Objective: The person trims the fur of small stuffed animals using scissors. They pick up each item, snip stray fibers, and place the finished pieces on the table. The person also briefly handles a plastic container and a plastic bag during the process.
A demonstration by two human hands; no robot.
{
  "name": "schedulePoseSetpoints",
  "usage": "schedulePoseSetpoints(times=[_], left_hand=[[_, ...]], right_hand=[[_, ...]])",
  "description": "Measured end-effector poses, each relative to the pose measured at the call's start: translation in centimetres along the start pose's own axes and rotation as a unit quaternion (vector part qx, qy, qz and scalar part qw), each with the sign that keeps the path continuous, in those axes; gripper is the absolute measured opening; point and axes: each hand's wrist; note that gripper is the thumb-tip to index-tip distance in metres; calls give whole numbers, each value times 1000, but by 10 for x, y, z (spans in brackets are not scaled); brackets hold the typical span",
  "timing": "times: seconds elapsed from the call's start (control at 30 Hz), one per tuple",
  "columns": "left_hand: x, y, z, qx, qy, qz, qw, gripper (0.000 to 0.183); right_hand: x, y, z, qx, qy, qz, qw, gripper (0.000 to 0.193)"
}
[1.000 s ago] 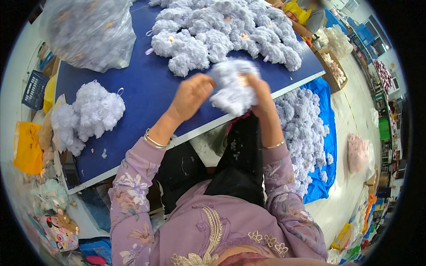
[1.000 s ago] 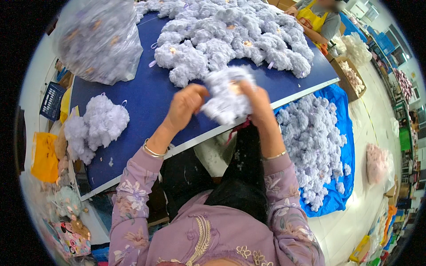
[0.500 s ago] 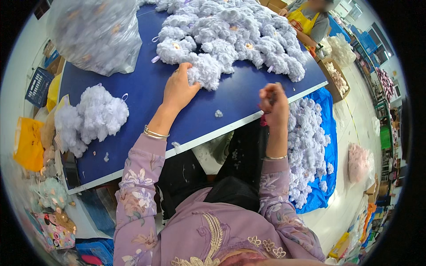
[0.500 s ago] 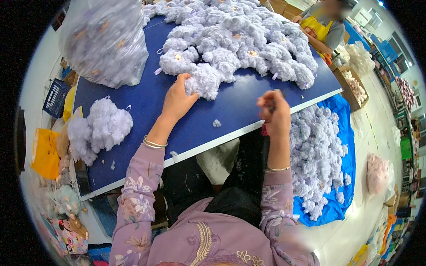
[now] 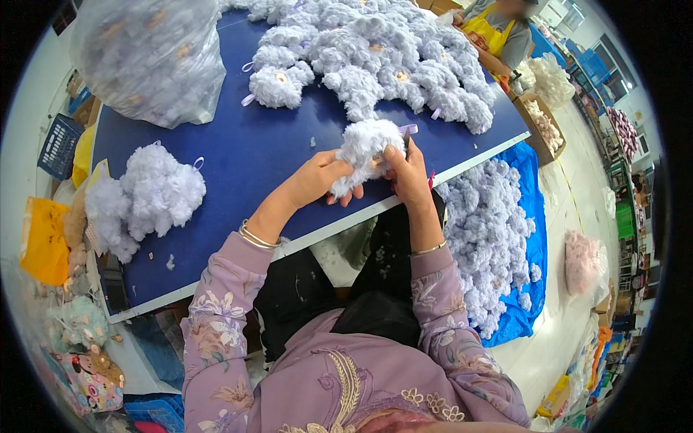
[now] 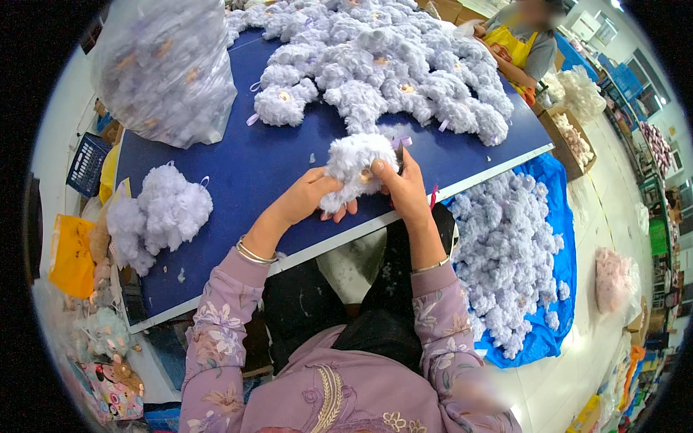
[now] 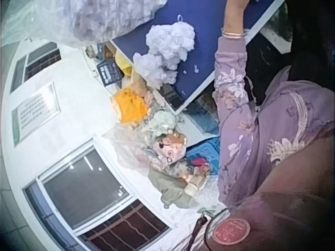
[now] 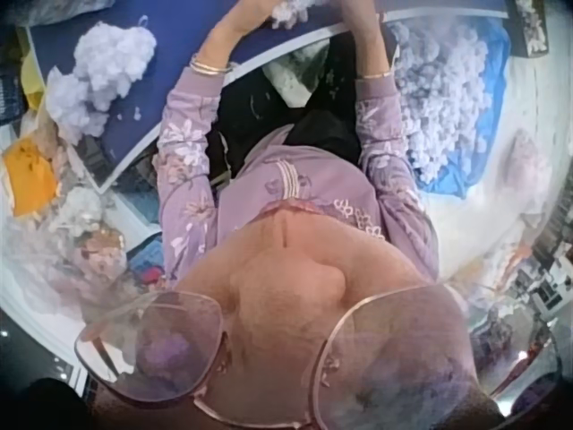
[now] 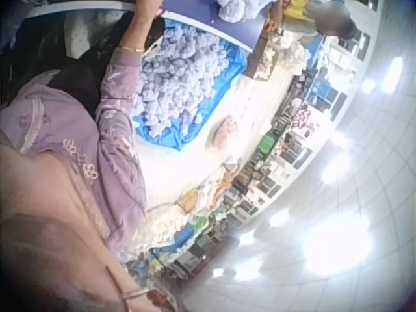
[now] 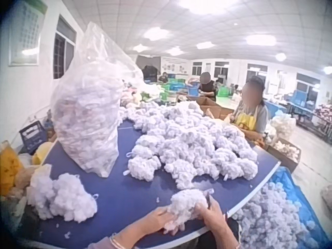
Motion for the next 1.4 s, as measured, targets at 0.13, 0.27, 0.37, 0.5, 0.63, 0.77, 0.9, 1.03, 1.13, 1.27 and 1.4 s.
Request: schedulePoseSetpoints(times=[0.13,0.27,0.37,0.5,0.63,0.77,0.9,1.03,1.13,1.27,1.4], left_hand=[[-9,1,-1,35,109,-22,993,33],[-3,1,7,37,148,6,988,37],[-5,1,14,-36,151,3,988,37],[-8,4,25,-169,143,12,975,37],[-2,4,20,-78,133,-4,988,35],[-7,3,19,-71,139,-26,987,24],[-6,3,21,-80,172,-22,982,24],[-10,2,9,-43,182,-46,981,24],[-4,4,13,-45,175,-42,983,25],[-10,3,9,-39,184,-56,980,26],[-7,2,12,-77,211,-39,974,27]], right_hand=[[-4,4,-1,5,-40,-28,999,36],[-8,8,6,-60,-38,3,997,36],[-10,11,23,-145,51,71,986,35],[-9,17,21,-189,96,94,973,38],[-14,14,16,-147,140,56,978,43],[-9,5,3,-84,170,46,981,45],[-10,3,3,-88,150,23,985,46],[-17,4,-3,-54,177,-27,982,46],[-20,1,-6,-22,219,-44,975,48],[-16,0,-13,-17,219,-51,974,52],[-12,0,-12,-20,219,-14,975,54]])
Point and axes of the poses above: each hand's wrist, its own y-axis towards the middle knuckle, its own x-axis out of the back of the hand, z = x × y, and after that the axes turned 12 degrees about -y, right-handed
